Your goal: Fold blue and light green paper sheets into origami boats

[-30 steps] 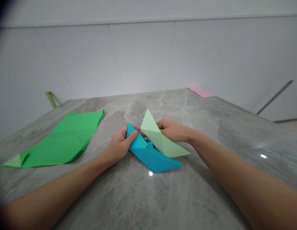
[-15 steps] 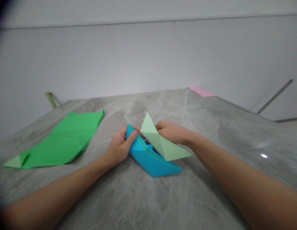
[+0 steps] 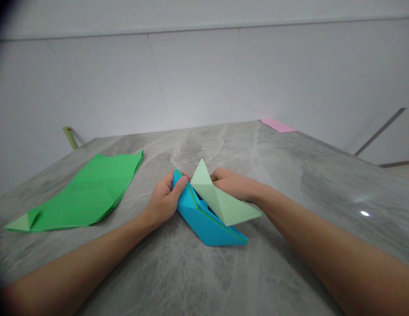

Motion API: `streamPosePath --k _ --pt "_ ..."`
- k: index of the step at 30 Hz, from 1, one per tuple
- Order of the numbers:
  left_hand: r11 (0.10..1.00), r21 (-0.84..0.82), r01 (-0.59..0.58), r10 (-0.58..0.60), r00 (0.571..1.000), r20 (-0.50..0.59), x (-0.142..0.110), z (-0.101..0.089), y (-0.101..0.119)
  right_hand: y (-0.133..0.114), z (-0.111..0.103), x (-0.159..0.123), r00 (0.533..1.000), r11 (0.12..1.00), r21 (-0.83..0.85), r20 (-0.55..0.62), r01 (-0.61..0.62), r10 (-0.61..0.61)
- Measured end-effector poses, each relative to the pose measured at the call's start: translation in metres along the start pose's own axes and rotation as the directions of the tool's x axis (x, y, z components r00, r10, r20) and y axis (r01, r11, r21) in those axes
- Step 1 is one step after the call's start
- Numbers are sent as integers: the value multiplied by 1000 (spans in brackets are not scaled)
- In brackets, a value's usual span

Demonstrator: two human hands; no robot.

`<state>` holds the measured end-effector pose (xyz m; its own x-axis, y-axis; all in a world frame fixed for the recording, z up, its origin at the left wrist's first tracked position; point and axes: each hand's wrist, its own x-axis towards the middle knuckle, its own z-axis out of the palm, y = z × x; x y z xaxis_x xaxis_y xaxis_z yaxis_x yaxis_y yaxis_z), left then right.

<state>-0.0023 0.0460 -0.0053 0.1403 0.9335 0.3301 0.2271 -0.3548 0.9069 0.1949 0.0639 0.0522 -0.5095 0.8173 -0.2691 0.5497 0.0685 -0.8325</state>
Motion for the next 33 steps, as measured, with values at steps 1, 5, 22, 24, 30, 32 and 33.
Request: streamPosePath --k 1,5,22,24,30,32,33 --pt "999 -29 15 -15 1000 -2 1 1 0 -1 1 0 999 1000 8 21 27 -27" --pt "995 -76 60 -58 998 30 4 2 1 -4 7 0 986 991 47 104 127 -131" --pt "956 -257 145 -136 989 50 5 5 -2 -5 51 4 907 911 -200 -151 361 -393" --pt "913 -378 152 -173 985 -23 7 3 -5 -3 37 6 937 946 -63 -133 318 -323" --pt "843 -538 3 -236 901 -364 19 -6 -4 13 -2 15 874 957 13 -410 291 -261" --pt "851 -525 -6 -229 895 -383 22 -8 -4 19 -3 16 802 907 -191 -425 375 -421" --pt "851 -525 -5 -226 899 -375 22 -9 -5 22 -2 16 761 858 -300 -400 418 -511"
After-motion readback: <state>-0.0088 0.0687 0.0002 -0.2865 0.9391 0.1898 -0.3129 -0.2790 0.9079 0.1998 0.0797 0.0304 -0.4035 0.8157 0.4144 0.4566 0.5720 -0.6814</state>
